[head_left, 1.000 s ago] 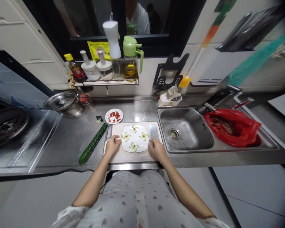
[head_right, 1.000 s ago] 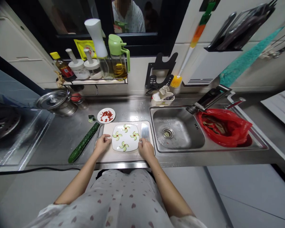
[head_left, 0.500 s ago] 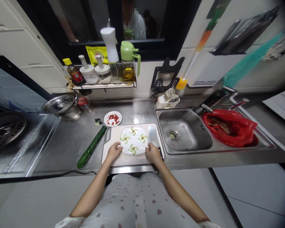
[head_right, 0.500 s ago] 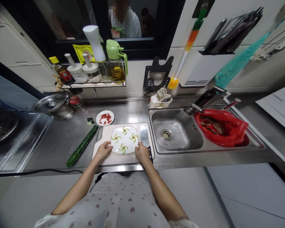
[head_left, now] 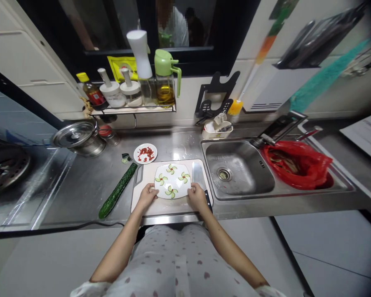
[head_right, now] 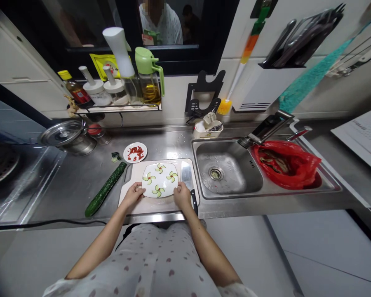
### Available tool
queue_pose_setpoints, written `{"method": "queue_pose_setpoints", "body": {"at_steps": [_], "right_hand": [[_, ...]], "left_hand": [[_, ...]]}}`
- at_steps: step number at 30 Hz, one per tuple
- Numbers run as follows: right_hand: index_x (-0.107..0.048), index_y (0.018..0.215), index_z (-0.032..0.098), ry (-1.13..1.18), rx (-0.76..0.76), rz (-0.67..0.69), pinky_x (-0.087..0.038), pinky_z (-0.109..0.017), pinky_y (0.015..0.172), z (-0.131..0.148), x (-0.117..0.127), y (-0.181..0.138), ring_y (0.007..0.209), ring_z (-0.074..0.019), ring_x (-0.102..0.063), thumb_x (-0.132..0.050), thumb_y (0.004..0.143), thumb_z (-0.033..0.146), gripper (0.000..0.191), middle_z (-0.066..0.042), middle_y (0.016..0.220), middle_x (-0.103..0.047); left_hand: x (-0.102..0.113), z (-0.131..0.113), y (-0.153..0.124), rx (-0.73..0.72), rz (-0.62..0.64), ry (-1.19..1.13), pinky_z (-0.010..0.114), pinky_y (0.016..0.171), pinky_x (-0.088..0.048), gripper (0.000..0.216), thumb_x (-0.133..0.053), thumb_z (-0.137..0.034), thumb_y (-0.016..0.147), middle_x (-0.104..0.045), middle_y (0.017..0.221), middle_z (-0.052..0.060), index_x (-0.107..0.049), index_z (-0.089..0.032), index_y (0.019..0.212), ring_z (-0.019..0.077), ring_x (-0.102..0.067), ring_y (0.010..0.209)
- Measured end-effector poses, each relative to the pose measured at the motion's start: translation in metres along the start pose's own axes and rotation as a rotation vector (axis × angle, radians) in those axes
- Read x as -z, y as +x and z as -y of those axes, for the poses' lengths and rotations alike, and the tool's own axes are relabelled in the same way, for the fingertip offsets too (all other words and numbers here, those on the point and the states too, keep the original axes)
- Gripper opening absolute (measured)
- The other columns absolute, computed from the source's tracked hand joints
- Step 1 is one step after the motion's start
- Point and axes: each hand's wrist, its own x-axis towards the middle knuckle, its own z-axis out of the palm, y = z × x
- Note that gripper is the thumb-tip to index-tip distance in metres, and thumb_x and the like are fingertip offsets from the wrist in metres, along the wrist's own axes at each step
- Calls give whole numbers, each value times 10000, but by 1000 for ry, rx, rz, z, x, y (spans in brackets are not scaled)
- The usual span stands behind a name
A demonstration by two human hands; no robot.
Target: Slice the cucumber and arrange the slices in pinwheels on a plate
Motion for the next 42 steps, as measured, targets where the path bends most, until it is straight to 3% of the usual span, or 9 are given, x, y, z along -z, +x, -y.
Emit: {"method": "queue_pose_setpoints", "body": {"at_steps": [10, 14, 18, 21, 25, 35, 42], "right_hand": [[-573, 970, 165, 150, 33, 60, -408, -257, 614, -3, 2, -3, 584, -170, -531, -461, 735, 305, 296, 63, 528, -474], [-555, 1012, 169, 224, 29, 61, -439, -261, 616, 0, 3, -5, 581, -160, -537, -492, 740, 326, 320, 70, 548, -477], [-522, 1049, 199, 486, -95, 136, -453, -250, 524, 9, 1, -7, 556, -147, -550, -576, 714, 363, 377, 56, 636, -560], [-529, 1061, 215, 735, -193, 245, -522, -276, 552, 18, 0, -11, 698, -183, -640, -659, 673, 341, 428, -2, 840, -678], [-584, 1053, 205, 961, -292, 330, -584, -338, 687, 24, -3, -16, 891, -234, -685, -729, 642, 264, 440, -53, 1012, -719], [-635, 1023, 171, 1174, -374, 297, -584, -373, 837, 19, -12, -10, 927, -248, -705, -774, 602, 171, 443, -64, 978, -748], [-630, 1046, 162, 1178, -398, 267, -603, -370, 791, 17, -11, -4, 893, -256, -713, -778, 554, 138, 514, -60, 971, -753]], "left_hand": [[-1, -9, -17, 46, 90, -214, 287, 650, -564, 569, -722, -344, 614, -593, 672, -63, -441, -206, 1089, 120, -622, 626], [2, -11, -23, 15, 73, -209, 317, 699, -568, 621, -727, -391, 608, -661, 801, -4, -435, -213, 1126, 160, -651, 748], [4, -13, -29, -5, 98, -271, 335, 738, -562, 651, -739, -381, 615, -692, 855, 17, -400, -224, 1148, 168, -658, 770], [2, -13, -34, -15, 99, -291, 345, 755, -557, 675, -742, -387, 621, -700, 857, 22, -382, -225, 1168, 177, -666, 777], [-3, -11, -39, -21, 103, -283, 353, 760, -553, 696, -739, -416, 629, -709, 878, 33, -381, -221, 1193, 195, -680, 797], [-11, -16, -42, -32, 119, -205, 335, 769, -538, 738, -722, -464, 632, -711, 888, 36, -373, -222, 1236, 185, -676, 776], [-14, -13, -38, -32, 111, -219, 357, 747, -555, 678, -656, -559, 724, -683, 859, 36, -449, -188, 1253, 176, -652, 739]]}}
